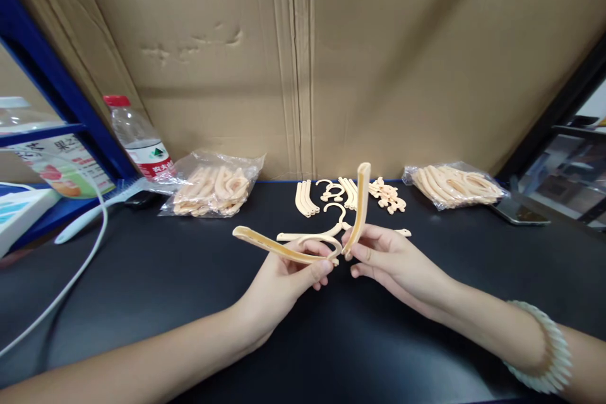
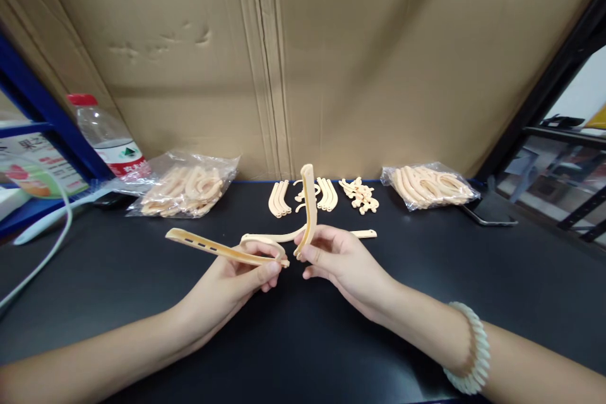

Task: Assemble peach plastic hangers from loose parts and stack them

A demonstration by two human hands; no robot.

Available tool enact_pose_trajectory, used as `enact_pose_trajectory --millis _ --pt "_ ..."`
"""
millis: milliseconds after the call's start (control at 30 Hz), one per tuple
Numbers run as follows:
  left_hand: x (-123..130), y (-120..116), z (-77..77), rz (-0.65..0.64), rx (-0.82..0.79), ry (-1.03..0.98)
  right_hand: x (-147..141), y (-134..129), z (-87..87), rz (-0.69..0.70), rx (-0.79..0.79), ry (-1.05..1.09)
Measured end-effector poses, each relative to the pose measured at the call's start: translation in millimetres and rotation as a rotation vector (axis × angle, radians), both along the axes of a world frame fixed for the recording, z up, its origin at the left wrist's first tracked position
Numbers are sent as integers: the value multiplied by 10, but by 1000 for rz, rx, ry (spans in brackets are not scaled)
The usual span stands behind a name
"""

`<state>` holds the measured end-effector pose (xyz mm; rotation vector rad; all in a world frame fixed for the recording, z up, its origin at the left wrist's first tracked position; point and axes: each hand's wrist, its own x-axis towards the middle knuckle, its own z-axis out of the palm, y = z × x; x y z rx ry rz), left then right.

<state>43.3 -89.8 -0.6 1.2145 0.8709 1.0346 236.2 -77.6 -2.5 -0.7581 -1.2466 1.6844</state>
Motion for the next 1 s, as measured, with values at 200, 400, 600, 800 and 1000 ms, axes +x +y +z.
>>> enact_pose_trajectory --millis 200,400,600,800,1000 --pt "-7 21 -32 -77 -10 -55 -53 1 -64 22 49 -50" --pt "6 6 -15 -44 -23 -57 -68 -8 -54 33 63 -87" --pt "6 19 -4 -51 -68 -51 -55 -11 -52 27 90 -97" --pt "-3 11 2 -66 -62 -32 -61 -6 -54 37 96 -113" --pt "18 -16 -16 -60 -19 -73 -72 -33 -21 26 99 -142"
